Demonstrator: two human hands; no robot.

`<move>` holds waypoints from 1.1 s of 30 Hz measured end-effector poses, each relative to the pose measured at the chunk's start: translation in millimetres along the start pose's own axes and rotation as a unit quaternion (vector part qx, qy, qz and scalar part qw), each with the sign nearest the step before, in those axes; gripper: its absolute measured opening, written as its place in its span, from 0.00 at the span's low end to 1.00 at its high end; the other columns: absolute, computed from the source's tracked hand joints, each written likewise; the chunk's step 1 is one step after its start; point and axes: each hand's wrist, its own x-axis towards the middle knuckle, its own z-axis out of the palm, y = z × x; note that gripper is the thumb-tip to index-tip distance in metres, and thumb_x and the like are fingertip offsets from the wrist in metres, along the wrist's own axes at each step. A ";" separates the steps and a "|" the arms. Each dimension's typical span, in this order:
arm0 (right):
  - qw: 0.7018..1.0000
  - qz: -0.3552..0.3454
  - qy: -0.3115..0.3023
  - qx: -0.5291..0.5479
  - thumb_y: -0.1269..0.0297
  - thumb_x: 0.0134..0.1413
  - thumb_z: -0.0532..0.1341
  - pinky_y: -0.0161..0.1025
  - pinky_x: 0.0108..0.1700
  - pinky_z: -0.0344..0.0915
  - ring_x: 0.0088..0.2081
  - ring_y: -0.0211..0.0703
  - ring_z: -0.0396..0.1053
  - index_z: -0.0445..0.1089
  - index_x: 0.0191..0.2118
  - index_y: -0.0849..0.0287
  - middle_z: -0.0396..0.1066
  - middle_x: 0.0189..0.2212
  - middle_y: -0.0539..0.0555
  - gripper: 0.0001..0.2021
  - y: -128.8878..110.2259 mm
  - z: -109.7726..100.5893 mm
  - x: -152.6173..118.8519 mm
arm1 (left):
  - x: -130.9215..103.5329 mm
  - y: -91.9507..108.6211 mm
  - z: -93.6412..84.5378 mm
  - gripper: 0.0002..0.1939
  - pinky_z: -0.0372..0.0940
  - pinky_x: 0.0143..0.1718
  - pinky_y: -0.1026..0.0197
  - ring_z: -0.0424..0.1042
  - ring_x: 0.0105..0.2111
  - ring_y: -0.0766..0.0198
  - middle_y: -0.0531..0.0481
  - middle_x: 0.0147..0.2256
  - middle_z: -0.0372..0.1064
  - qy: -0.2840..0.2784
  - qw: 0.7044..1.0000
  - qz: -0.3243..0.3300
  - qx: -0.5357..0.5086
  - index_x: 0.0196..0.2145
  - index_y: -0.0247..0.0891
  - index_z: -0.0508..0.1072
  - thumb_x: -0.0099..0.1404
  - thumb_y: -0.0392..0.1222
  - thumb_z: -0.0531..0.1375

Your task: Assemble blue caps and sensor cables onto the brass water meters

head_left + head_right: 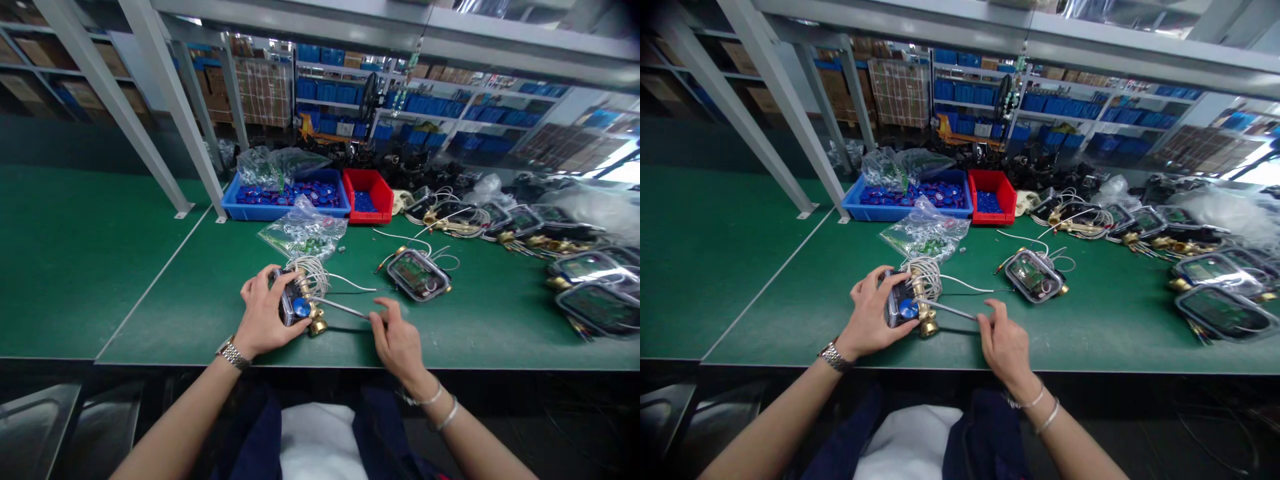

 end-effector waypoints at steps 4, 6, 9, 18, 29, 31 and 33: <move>0.988 -0.096 -0.097 0.066 0.64 0.68 0.52 0.35 0.29 0.58 0.22 0.39 0.66 0.55 0.65 0.61 0.69 0.24 0.46 0.22 -30.1 -43.4 -49.1 | 0.4 10.1 5.2 0.42 0.49 0.60 0.39 0.55 0.63 0.41 0.38 0.61 0.53 0.025 0.999 -0.032 0.035 0.63 0.50 0.62 0.52 0.59 0.68; 0.974 -0.142 -0.142 0.106 0.69 0.65 0.53 0.35 0.30 0.61 0.24 0.39 0.69 0.55 0.66 0.59 0.72 0.26 0.47 0.25 -53.4 -63.0 -55.8 | 1.2 15.8 6.8 0.40 0.50 0.59 0.39 0.56 0.62 0.41 0.37 0.60 0.53 0.035 0.997 -0.051 0.055 0.62 0.49 0.63 0.53 0.59 0.67; 0.940 -0.239 -0.174 0.170 0.71 0.58 0.56 0.36 0.34 0.65 0.29 0.40 0.73 0.69 0.55 0.60 0.77 0.32 0.53 0.20 -86.2 -79.0 -48.6 | 2.0 23.3 7.9 0.38 0.52 0.57 0.40 0.59 0.60 0.41 0.37 0.59 0.55 0.047 0.992 -0.084 0.083 0.61 0.49 0.64 0.55 0.60 0.66; 0.815 0.072 -0.288 0.497 0.66 0.53 0.63 0.32 0.26 0.66 0.21 0.35 0.69 0.71 0.48 0.55 0.72 0.25 0.46 0.15 -103.8 -61.6 -24.5 | 5.1 24.2 14.0 0.38 0.53 0.56 0.39 0.60 0.60 0.40 0.34 0.59 0.55 0.063 0.987 -0.093 0.113 0.59 0.44 0.64 0.56 0.63 0.64; 0.387 0.157 -0.448 0.790 0.54 0.58 0.65 0.40 0.27 0.75 0.21 0.38 0.73 0.64 0.42 0.62 0.77 0.28 0.54 0.16 -77.3 -14.0 13.0 | 3.1 15.5 18.0 0.35 0.56 0.57 0.37 0.60 0.60 0.38 0.34 0.60 0.55 0.077 0.989 -0.069 0.106 0.58 0.42 0.65 0.57 0.61 0.61; 0.374 0.109 -0.492 0.779 0.53 0.56 0.68 0.41 0.30 0.76 0.26 0.44 0.78 0.63 0.44 0.62 0.79 0.32 0.58 0.20 -65.8 0.3 13.0 | 3.5 13.7 18.5 0.35 0.56 0.56 0.37 0.60 0.60 0.37 0.34 0.60 0.54 0.080 0.989 -0.072 0.105 0.58 0.42 0.65 0.58 0.62 0.60; 0.368 0.070 -0.524 0.765 0.53 0.55 0.69 0.42 0.30 0.76 0.30 0.49 0.80 0.62 0.46 0.61 0.79 0.34 0.60 0.22 -57.8 15.2 13.0 | 4.1 11.5 19.2 0.36 0.57 0.56 0.36 0.61 0.59 0.36 0.33 0.60 0.54 0.081 0.989 -0.068 0.105 0.58 0.41 0.65 0.58 0.62 0.60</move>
